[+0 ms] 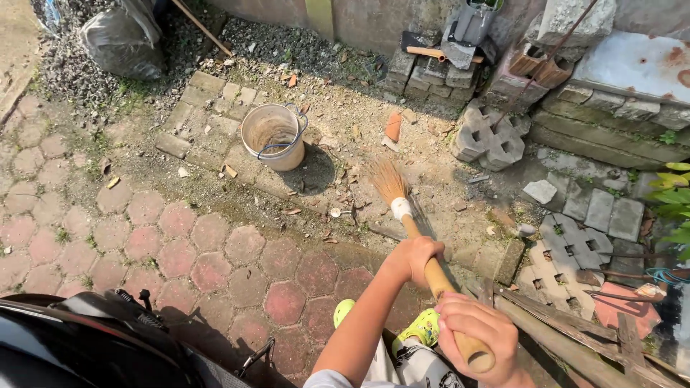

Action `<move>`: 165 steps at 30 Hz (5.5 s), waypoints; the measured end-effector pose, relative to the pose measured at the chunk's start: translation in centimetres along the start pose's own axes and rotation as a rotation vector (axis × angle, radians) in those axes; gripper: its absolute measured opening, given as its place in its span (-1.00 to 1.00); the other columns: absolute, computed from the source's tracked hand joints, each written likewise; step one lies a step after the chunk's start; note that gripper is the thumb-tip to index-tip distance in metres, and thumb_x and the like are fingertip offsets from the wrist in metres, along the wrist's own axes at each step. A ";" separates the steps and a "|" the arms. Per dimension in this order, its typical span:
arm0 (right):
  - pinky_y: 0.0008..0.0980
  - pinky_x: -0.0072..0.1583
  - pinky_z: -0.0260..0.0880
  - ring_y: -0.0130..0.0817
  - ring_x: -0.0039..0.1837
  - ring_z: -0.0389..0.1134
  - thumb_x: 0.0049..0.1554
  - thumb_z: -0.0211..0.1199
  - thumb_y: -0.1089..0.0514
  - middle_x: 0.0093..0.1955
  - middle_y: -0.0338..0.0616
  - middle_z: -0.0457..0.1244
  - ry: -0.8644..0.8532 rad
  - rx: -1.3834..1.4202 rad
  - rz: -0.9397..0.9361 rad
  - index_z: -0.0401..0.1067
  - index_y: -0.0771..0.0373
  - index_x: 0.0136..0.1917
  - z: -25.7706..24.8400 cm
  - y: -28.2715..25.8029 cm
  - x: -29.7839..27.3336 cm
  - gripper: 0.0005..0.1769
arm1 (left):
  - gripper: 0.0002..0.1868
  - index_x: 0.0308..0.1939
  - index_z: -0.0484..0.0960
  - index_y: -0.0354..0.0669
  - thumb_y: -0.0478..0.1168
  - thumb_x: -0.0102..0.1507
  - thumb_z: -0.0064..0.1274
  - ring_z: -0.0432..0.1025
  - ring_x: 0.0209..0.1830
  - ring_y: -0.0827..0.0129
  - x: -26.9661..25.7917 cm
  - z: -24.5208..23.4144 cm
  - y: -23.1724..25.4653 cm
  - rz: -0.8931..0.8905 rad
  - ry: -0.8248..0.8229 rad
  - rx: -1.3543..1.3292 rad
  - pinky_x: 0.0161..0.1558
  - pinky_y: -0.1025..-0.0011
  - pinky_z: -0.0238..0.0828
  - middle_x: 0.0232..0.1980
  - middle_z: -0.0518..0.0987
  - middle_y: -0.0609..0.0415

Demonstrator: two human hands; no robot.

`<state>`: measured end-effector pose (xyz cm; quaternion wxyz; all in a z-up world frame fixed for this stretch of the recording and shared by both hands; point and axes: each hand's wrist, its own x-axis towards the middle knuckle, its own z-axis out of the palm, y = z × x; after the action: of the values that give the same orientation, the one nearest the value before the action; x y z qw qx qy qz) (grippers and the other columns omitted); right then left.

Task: Sweeping dirt and debris from an outdoor paved area using different types of brooms.

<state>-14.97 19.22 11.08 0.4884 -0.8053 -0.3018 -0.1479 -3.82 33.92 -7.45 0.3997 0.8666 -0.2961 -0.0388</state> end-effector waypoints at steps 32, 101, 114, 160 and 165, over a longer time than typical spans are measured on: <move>0.14 0.34 0.52 -0.07 0.05 0.51 0.11 0.20 0.50 -0.09 0.12 0.41 0.034 0.546 0.217 0.45 0.43 -0.12 -6.5 -1.4 -12.8 -0.92 | -0.68 -0.59 0.64 -0.12 -0.01 -0.29 0.23 0.56 -0.40 -0.04 -15.8 3.0 10.0 -0.471 0.050 0.186 -0.23 0.15 0.53 -0.50 0.59 -0.12; 0.20 0.31 0.49 -0.17 -0.09 0.43 0.27 0.13 0.36 -0.18 -0.07 0.34 0.020 0.595 0.156 0.32 0.33 -0.16 -13.4 -2.0 -9.7 -0.87 | -0.63 -0.61 0.63 -0.08 0.09 -0.29 0.23 0.57 -0.40 -0.01 -5.0 0.7 11.7 -0.217 -0.206 0.306 -0.24 0.16 0.55 -0.49 0.62 -0.10; -0.03 0.34 0.40 -0.21 0.12 0.47 0.11 0.27 0.15 -0.08 -0.19 0.40 -0.622 0.132 0.372 0.56 0.25 -0.15 -23.1 24.1 -39.9 -0.86 | -0.61 -0.50 0.63 0.01 0.09 -0.29 0.21 0.57 -0.36 0.04 7.3 8.7 13.2 0.214 -0.156 -0.133 -0.24 0.12 0.51 -0.46 0.62 0.02; -0.04 0.13 0.56 -0.29 -0.19 0.45 -0.07 0.19 0.42 -0.35 -0.17 0.33 -0.090 0.173 0.081 0.28 0.28 -0.38 -4.8 0.6 7.4 -0.85 | -0.71 -0.42 0.60 -0.06 -0.07 -0.15 0.22 0.53 -0.18 0.02 5.2 -3.5 1.1 -0.188 0.035 0.058 -0.10 0.13 0.50 -0.35 0.61 -0.05; -0.17 0.10 0.53 -0.21 -0.17 0.44 -0.13 0.22 0.43 -0.33 -0.13 0.28 -0.192 0.199 0.053 0.24 0.32 -0.40 4.3 5.9 8.1 -0.83 | -0.76 -0.33 0.62 -0.03 -0.07 0.00 0.22 0.54 -0.05 0.01 3.0 -1.0 -9.2 -0.292 0.075 0.062 0.20 0.06 0.36 -0.22 0.63 -0.05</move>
<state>-5.23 23.72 9.18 0.5387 -0.7709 -0.3388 -0.0264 3.33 37.60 -12.84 0.3737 0.9132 -0.1529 -0.0551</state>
